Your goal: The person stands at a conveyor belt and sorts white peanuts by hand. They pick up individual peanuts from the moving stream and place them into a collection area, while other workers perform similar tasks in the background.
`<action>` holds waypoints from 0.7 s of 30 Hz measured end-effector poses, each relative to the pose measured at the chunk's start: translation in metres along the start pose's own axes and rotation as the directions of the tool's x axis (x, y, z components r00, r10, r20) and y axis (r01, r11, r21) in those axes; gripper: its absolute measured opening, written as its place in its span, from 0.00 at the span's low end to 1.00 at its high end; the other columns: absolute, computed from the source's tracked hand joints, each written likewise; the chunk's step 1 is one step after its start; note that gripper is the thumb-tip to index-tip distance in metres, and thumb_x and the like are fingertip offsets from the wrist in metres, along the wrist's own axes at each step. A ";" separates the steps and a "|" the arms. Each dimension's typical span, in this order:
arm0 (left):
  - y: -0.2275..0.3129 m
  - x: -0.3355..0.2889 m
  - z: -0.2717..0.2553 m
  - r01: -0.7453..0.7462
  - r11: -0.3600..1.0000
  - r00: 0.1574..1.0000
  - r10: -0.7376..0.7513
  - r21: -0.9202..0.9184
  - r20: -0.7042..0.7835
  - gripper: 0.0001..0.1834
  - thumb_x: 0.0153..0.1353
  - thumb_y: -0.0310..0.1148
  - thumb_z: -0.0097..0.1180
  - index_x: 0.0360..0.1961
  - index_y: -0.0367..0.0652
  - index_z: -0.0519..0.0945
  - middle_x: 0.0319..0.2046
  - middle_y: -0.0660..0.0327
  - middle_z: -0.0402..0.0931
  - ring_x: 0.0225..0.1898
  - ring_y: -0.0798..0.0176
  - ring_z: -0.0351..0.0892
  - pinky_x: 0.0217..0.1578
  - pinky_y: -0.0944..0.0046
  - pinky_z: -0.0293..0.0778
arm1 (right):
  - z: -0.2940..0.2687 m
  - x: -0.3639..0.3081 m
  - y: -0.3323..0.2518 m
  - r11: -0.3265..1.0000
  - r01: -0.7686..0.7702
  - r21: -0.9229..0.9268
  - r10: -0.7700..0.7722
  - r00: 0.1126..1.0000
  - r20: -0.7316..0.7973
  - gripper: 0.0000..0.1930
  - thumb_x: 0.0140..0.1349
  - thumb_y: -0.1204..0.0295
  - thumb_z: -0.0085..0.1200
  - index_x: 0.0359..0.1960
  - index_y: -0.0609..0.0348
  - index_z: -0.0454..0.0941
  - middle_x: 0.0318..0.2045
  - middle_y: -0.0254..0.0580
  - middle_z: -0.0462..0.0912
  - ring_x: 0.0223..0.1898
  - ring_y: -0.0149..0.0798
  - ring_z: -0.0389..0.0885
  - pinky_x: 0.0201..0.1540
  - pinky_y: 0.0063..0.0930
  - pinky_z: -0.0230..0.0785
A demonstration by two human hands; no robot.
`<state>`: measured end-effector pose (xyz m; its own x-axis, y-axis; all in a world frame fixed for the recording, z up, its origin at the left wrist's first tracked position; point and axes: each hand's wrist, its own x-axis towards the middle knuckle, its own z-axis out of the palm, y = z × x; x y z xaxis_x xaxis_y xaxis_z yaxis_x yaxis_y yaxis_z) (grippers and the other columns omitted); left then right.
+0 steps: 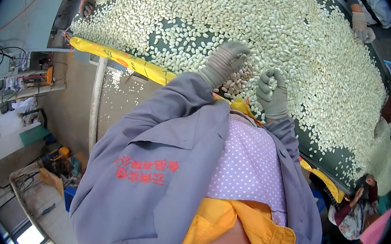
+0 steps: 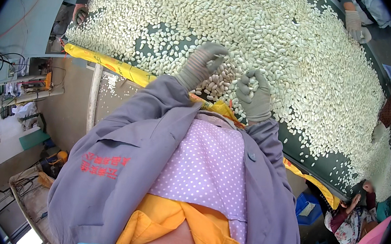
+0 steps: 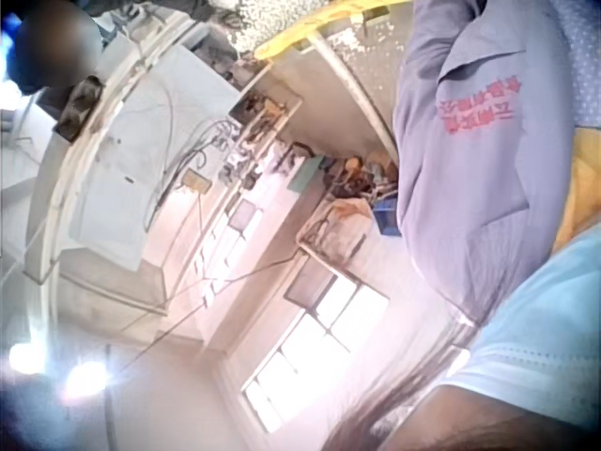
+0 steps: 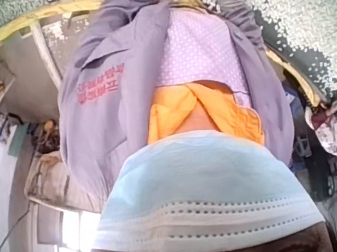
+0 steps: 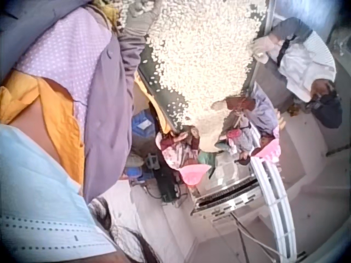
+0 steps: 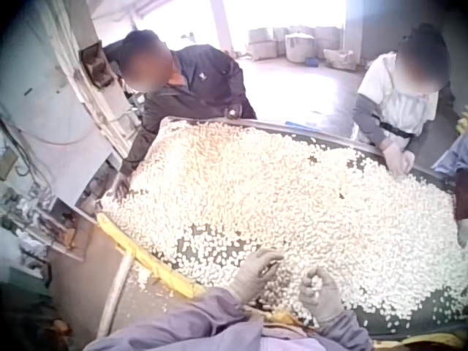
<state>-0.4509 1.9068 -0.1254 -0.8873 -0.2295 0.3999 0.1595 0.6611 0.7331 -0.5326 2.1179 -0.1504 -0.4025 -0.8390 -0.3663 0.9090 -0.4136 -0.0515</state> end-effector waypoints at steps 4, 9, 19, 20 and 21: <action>-0.094 -0.027 -0.076 0.562 0.824 0.822 -0.548 0.073 -0.154 0.10 0.63 0.23 0.58 0.45 0.44 0.83 0.34 0.61 0.81 0.32 0.68 0.76 0.34 0.67 0.76 | -0.005 -0.026 -0.017 1.000 -0.021 0.002 0.021 0.999 0.049 0.11 0.73 0.62 0.45 0.38 0.55 0.72 0.30 0.36 0.69 0.20 0.28 0.63 0.12 0.17 0.53; -0.106 -0.034 -0.116 0.728 0.665 0.685 -0.694 0.166 -0.221 0.08 0.63 0.29 0.60 0.44 0.44 0.83 0.33 0.60 0.83 0.29 0.67 0.77 0.34 0.65 0.76 | -0.034 -0.061 -0.029 0.999 0.040 -0.018 -0.040 0.999 -0.027 0.13 0.73 0.61 0.43 0.37 0.55 0.73 0.29 0.37 0.69 0.18 0.28 0.63 0.11 0.18 0.52; -0.096 -0.066 -0.084 0.624 0.536 0.730 -0.660 0.568 -0.178 0.13 0.60 0.32 0.62 0.45 0.39 0.80 0.39 0.51 0.82 0.40 0.52 0.81 0.44 0.57 0.76 | -0.045 -0.090 -0.040 0.998 0.051 -0.029 -0.054 0.993 -0.102 0.14 0.73 0.60 0.43 0.39 0.57 0.74 0.29 0.38 0.71 0.19 0.29 0.64 0.13 0.18 0.54; -0.085 -0.058 -0.084 0.628 0.478 0.698 -0.695 0.614 -0.173 0.15 0.60 0.33 0.63 0.46 0.39 0.80 0.41 0.49 0.82 0.42 0.50 0.81 0.46 0.55 0.75 | -0.047 -0.092 -0.042 0.998 0.055 -0.036 -0.059 0.992 -0.111 0.14 0.73 0.61 0.43 0.39 0.57 0.74 0.29 0.38 0.71 0.19 0.29 0.64 0.13 0.18 0.54; -0.075 -0.048 -0.081 0.688 0.374 0.594 -0.783 0.622 -0.186 0.19 0.57 0.36 0.65 0.47 0.39 0.78 0.44 0.47 0.81 0.47 0.45 0.80 0.49 0.53 0.74 | -0.050 -0.094 -0.045 0.997 0.058 -0.044 -0.063 0.991 -0.120 0.13 0.73 0.61 0.43 0.39 0.57 0.74 0.29 0.38 0.71 0.19 0.29 0.64 0.13 0.18 0.54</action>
<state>-0.3852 1.8105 -0.1547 -0.5715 -0.7865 -0.2343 -0.8198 0.5340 0.2071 -0.5305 2.2326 -0.1600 -0.4432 -0.7627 -0.4710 0.8878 -0.4460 -0.1132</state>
